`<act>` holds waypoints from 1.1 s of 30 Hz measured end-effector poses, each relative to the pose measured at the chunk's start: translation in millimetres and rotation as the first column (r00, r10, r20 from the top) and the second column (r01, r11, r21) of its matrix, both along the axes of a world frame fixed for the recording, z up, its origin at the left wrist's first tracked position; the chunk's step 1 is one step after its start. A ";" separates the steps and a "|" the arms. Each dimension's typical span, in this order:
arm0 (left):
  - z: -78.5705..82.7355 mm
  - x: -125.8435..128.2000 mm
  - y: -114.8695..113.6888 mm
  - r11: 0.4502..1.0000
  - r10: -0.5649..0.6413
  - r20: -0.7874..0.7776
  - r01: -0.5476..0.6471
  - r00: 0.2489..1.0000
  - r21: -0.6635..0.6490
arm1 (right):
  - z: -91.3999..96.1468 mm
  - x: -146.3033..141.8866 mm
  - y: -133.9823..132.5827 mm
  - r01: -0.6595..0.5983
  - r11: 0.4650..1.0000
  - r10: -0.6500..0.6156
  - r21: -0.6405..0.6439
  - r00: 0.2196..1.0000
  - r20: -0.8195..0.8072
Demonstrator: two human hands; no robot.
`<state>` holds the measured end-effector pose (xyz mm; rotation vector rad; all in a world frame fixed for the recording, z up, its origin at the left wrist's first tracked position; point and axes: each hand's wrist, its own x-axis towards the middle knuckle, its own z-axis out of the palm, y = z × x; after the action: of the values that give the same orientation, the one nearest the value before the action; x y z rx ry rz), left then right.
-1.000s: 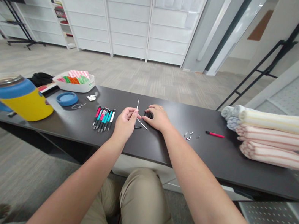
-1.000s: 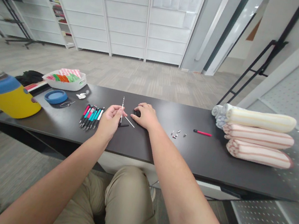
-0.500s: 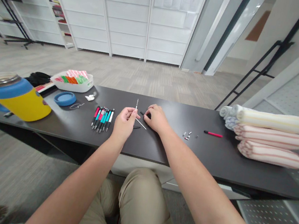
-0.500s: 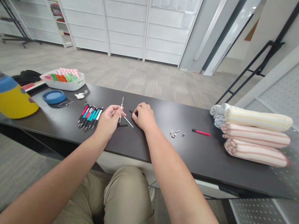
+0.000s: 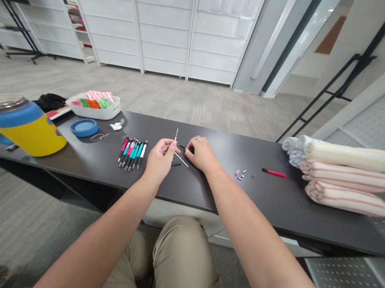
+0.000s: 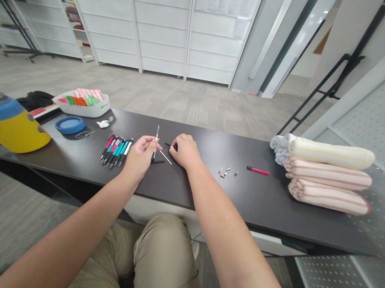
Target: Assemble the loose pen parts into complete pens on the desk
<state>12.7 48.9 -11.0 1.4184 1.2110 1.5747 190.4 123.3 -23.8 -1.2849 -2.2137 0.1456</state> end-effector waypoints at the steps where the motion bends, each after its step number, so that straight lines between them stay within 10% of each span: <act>1: -0.2 0.0 0.1 1.000 0.002 -0.001 -0.002 1.000 0.001 | -0.4 -0.1 0.1 0.002 1.000 -0.002 0.002 1.000 0.000; 33: -14.6 0.9 11.2 1.000 0.017 0.121 -0.018 0.993 0.000 | 1.9 3.8 -1.6 -0.055 0.998 0.059 0.037 0.994 -0.087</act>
<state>13.6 60.0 -25.6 1.2963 1.1542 1.6485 194.2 121.6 -21.9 -1.1749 -2.1692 0.1818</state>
